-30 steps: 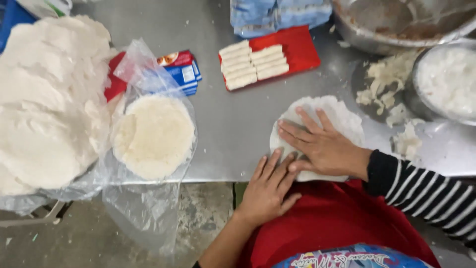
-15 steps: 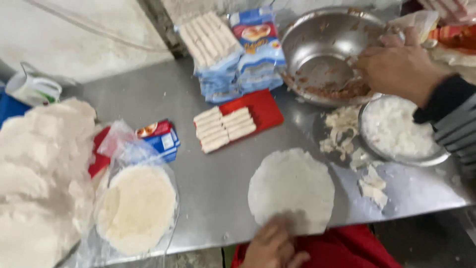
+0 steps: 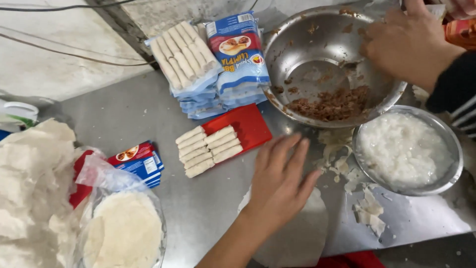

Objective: The person is manually wrapping lumpia by placing meat filling on a thin wrapper, folding the sides, and rolling it into a cylinder.

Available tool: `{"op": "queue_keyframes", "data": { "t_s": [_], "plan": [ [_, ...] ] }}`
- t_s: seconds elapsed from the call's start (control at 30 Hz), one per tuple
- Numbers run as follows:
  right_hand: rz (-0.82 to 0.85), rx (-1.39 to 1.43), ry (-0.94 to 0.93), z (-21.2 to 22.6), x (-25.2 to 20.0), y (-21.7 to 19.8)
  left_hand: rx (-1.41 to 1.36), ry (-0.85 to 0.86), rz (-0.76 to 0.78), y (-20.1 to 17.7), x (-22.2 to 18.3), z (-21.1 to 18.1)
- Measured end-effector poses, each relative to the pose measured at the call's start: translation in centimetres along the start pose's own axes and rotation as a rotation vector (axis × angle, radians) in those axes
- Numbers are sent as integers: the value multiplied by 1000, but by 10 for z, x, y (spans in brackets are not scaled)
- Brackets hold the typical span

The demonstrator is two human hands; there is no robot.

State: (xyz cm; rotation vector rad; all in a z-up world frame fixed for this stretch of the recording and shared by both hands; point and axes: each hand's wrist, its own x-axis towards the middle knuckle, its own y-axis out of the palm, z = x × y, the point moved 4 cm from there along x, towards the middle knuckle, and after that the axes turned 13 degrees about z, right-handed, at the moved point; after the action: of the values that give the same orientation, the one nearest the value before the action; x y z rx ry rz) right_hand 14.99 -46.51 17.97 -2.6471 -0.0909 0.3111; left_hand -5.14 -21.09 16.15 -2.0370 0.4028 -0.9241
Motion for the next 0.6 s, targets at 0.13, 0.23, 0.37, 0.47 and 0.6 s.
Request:
{"op": "queue_keyframes", "data": {
  "t_s": [0.13,0.23,0.37,0.47,0.6],
  "plan": [
    [136,84,-54,6,18,46,165,-102,-19,42,41,18],
    [155,55,-56,1,0,29,260,-229,-4,71,61,35],
    [-445,89,-117,14,-5,77,313,-380,96,92,68,52],
    [-220,176,-149,3,-25,55,290,-425,52,96,65,46],
    [-351,633,-241,-6,-20,112,249,-439,-32,83,48,40]
  ]
}}
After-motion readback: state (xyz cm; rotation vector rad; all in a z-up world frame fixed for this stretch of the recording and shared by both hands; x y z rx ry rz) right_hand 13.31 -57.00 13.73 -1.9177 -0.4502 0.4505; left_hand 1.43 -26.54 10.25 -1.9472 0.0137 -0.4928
